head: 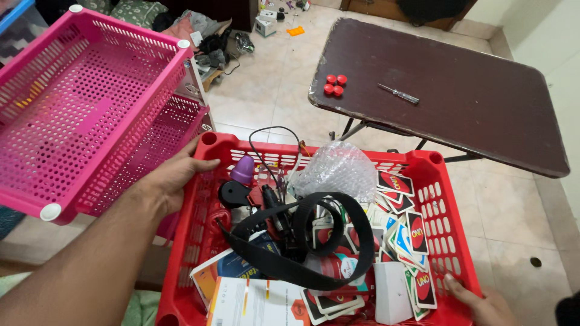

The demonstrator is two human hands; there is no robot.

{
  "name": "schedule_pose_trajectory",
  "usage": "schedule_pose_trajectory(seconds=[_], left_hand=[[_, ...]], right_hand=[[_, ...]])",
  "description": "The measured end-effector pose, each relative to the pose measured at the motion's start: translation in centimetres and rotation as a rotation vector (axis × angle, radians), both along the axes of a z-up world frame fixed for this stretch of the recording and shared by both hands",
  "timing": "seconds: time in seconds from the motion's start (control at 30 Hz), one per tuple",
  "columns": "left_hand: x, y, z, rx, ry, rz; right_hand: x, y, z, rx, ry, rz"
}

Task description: The person assembles a pink plastic storage basket by inserting white corner connectors. They then use a screwdriver to remove red corner caps from a red plastic basket filled with miscellaneous items. Finally, they pour the contents of the red basket into the pink basket.

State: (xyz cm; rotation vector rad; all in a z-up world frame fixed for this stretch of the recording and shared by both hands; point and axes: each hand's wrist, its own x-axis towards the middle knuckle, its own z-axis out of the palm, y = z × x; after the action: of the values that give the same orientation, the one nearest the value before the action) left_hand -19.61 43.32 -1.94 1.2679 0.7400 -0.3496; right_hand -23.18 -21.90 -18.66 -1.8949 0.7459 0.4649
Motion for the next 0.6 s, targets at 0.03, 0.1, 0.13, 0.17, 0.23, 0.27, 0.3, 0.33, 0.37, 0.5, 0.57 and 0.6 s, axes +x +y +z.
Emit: schedule_pose_trajectory(seconds=[0.03, 0.1, 0.13, 0.17, 0.23, 0.27, 0.3, 0.33, 0.37, 0.5, 0.57, 0.6], left_hand=[[-0.1, -0.1, -0.1, -0.023, -0.013, 0.020], [-0.1, -0.5, -0.3, -0.072, -0.045, 0.054], [-0.3, -0.4, -0.3, -0.075, -0.054, 0.019], [-0.4, -0.3, -0.2, -0.078, -0.062, -0.016], [-0.2, -0.2, 0.0, -0.044, -0.010, -0.061], [-0.3, 0.0, 0.1, -0.008, 0.049, -0.063], [-0.2, 0.1, 0.2, 0.029, 0.107, -0.065], [-0.3, 0.0, 0.1, 0.071, 0.100, -0.074], [-0.5, -0.1, 0.1, 0.114, 0.093, -0.083], [-1.0, -0.9, 0.4, 0.153, 0.005, 0.007], [-1.2, -1.2, 0.4, 0.158, -0.038, -0.002], [-1.6, -1.2, 0.4, 0.156, -0.051, 0.001]], right_hand=[[0.0, -0.1, -0.1, 0.040, -0.020, -0.034], [-0.1, 0.0, 0.1, -0.006, -0.009, 0.026], [0.1, 0.0, 0.5, -0.091, 0.026, 0.118], [0.2, 0.1, 1.1, -0.175, 0.063, 0.209], [-0.8, 1.5, 1.5, -0.044, 0.029, 0.131], [-1.1, 2.4, 1.6, 0.022, 0.012, 0.097], [-1.4, 3.1, 1.8, -0.024, 0.035, 0.100], [-1.4, 3.6, 2.3, -0.075, 0.062, 0.111], [-1.4, 3.9, 2.6, -0.125, 0.088, 0.122], [-1.4, 4.2, 2.9, -0.152, 0.058, 0.181], [-0.9, 3.8, 2.8, -0.074, 0.066, 0.122], [-0.8, 3.5, 2.8, -0.069, 0.041, 0.128]])
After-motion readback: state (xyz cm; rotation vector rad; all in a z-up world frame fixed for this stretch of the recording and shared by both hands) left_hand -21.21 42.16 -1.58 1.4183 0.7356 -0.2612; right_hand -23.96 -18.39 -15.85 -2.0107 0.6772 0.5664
